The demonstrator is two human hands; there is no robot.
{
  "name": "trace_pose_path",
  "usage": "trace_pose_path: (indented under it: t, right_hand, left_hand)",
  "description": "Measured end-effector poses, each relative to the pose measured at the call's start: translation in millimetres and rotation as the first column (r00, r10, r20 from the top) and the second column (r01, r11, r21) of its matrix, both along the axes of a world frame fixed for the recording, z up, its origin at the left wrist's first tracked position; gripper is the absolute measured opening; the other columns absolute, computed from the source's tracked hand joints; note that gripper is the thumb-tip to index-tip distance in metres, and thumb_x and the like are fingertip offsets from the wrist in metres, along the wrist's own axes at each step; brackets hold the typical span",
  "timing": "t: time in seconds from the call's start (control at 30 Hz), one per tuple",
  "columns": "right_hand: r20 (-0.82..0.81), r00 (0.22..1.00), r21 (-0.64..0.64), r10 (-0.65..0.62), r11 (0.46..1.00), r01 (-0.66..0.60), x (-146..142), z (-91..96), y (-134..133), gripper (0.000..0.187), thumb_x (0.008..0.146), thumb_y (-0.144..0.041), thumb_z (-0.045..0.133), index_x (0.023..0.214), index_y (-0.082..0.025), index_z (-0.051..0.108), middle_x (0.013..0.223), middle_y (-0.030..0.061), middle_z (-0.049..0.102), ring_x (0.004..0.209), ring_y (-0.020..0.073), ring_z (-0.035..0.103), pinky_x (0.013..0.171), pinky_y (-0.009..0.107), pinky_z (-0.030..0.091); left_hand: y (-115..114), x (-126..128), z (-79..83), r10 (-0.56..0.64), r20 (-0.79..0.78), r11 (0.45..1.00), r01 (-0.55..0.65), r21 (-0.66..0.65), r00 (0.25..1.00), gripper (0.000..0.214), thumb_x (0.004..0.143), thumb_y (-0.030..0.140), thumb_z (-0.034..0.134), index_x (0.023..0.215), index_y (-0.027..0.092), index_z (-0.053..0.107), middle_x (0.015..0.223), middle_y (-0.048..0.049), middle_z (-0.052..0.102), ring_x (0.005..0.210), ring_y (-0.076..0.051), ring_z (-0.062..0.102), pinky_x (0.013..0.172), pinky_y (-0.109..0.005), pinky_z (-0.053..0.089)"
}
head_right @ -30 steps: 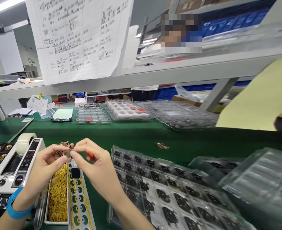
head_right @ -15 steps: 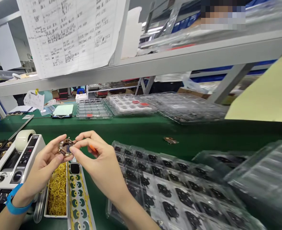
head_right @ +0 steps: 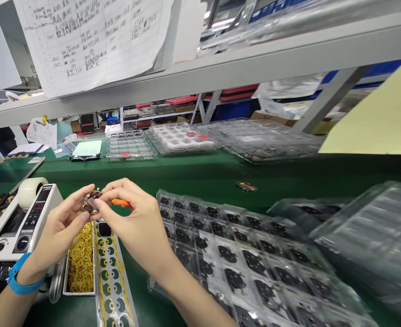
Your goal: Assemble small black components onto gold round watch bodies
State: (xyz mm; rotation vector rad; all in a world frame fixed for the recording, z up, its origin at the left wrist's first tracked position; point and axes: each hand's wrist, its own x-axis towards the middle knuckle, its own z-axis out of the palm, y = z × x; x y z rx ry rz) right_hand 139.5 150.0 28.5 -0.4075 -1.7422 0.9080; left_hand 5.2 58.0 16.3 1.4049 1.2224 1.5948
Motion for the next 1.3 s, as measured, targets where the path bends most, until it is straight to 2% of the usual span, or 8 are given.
trace_pose_path:
  t: [0.23,0.4,0.53,0.77,1.03,1.1,1.2,1.3]
  right_hand:
    - [0.025,1.0,0.029,-0.006,1.0,0.005,1.2,0.9,-0.1,0.017,0.078,-0.013,0.065,0.063,-0.021,0.068,0.077,0.0007,0.067,0.065,0.0112,0.058,0.057,0.022,0.047]
    - [0.039,0.998,0.074,-0.054,0.996,0.051,0.4,-2.2,0.1,0.016,0.08,-0.014,0.065,0.066,-0.021,0.067,0.078,0.0008,0.067,0.066,0.0123,0.059,0.06,0.024,0.048]
    - [0.063,0.99,0.14,-0.123,0.984,0.113,-2.2,-6.7,-1.3,0.016,0.081,-0.014,0.065,0.067,-0.021,0.065,0.079,0.0015,0.068,0.071,0.0148,0.061,0.064,0.027,0.049]
    - [0.034,0.98,0.269,-0.195,0.946,0.178,-9.3,-12.7,-5.9,0.014,0.084,-0.013,0.062,0.072,-0.021,0.062,0.08,0.0017,0.068,0.075,0.0165,0.064,0.065,0.029,0.05]
    - [0.001,0.965,0.384,-0.262,0.891,0.241,-14.3,-18.8,-11.4,0.015,0.085,-0.009,0.061,0.077,-0.021,0.06,0.082,0.0027,0.069,0.075,0.0169,0.064,0.062,0.029,0.05]
    - [-0.037,0.963,0.378,-0.266,0.889,0.26,-16.2,-22.0,-12.1,0.014,0.085,-0.009,0.061,0.08,-0.022,0.057,0.083,0.0019,0.069,0.073,0.016,0.063,0.061,0.028,0.049]
    - [-0.065,0.961,0.299,-0.268,0.914,0.275,-17.3,-24.0,-10.7,0.014,0.084,-0.013,0.063,0.086,-0.023,0.054,0.081,-0.0005,0.066,0.063,0.0132,0.058,0.055,0.026,0.046]
    - [0.03,0.972,0.26,-0.232,0.941,0.217,-15.7,-20.2,-7.0,0.009,0.085,-0.017,0.064,0.091,-0.022,0.059,0.083,0.0,0.064,0.061,0.0124,0.053,0.054,0.025,0.044]
  left_hand:
    - [2.1,1.7,0.5,-0.018,-0.002,0.999,0.018,0.028,1.0,0.043,0.094,0.01,0.053,0.132,0.029,0.061,0.128,-0.0015,0.069,0.117,-0.017,0.066,0.097,-0.023,0.054]
    - [3.1,2.7,0.1,-0.003,-0.016,1.0,0.003,0.027,1.0,0.042,0.093,0.009,0.052,0.13,0.028,0.061,0.125,-0.0018,0.071,0.116,-0.018,0.066,0.094,-0.022,0.056]
    - [5.1,7.7,1.3,0.042,0.01,0.998,-0.043,0.05,0.999,0.036,0.091,0.01,0.055,0.123,0.021,0.063,0.118,-0.0052,0.073,0.107,-0.019,0.07,0.091,-0.026,0.059]
    - [11.7,15.9,-3.8,0.199,0.083,0.973,-0.207,0.101,0.976,0.02,0.088,0.017,0.061,0.107,0.018,0.065,0.1,-0.0052,0.078,0.087,-0.015,0.075,0.079,-0.024,0.061]
    - [11.5,16.0,-2.1,0.285,0.102,0.956,-0.29,0.035,0.953,0.018,0.085,0.022,0.066,0.102,0.016,0.066,0.092,-0.0058,0.078,0.082,-0.017,0.075,0.075,-0.025,0.061]
    - [10.2,15.6,-1.3,0.283,0.123,0.956,-0.29,0.04,0.951,0.018,0.084,0.022,0.067,0.101,0.016,0.066,0.089,-0.0054,0.079,0.081,-0.017,0.075,0.074,-0.024,0.061]
    - [8.9,15.4,-0.3,0.274,0.155,0.958,-0.284,0.043,0.949,0.016,0.084,0.021,0.066,0.1,0.016,0.066,0.086,-0.0043,0.079,0.079,-0.016,0.075,0.074,-0.024,0.061]
    - [9.2,16.5,0.3,0.269,0.176,0.959,-0.281,0.044,0.947,0.016,0.085,0.022,0.066,0.099,0.017,0.065,0.086,-0.0038,0.078,0.078,-0.017,0.075,0.073,-0.026,0.063]
